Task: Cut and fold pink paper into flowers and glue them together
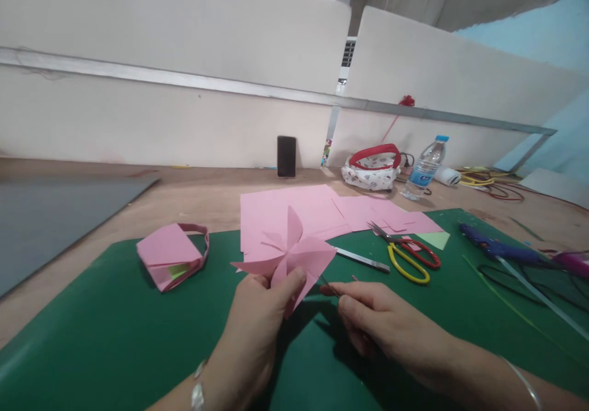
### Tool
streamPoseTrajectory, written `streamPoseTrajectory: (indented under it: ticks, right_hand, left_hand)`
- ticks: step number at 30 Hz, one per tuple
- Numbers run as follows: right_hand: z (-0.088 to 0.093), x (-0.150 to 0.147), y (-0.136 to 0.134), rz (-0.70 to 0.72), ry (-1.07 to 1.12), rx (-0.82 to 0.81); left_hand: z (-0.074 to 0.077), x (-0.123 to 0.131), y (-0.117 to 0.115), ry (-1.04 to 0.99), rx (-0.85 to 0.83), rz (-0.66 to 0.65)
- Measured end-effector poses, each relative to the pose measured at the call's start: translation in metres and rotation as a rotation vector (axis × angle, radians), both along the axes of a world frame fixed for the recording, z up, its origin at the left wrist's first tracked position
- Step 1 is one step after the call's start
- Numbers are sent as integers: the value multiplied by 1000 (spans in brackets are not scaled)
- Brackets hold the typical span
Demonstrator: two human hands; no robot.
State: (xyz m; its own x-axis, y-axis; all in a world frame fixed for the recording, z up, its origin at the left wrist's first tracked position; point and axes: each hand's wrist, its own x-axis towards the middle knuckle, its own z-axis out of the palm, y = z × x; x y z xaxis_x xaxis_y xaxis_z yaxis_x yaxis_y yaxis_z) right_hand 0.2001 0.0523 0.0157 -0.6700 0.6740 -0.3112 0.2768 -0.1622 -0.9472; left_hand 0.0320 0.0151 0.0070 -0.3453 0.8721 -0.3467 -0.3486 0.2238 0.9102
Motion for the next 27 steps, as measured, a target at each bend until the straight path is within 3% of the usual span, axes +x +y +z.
streamPoseTrajectory:
  ticks: [4, 10, 27]
  right_hand:
    - [-4, -4, 0, -24, 74, -73]
    - [-9, -6, -1, -54, 123, -94]
    - [-4, -10, 0, -55, 89, -69]
  left_hand:
    - [-1, 4, -1, 55, 6, -65]
    - [2, 8, -1, 142, -17, -45]
    - [10, 11, -5, 132, -38, -48]
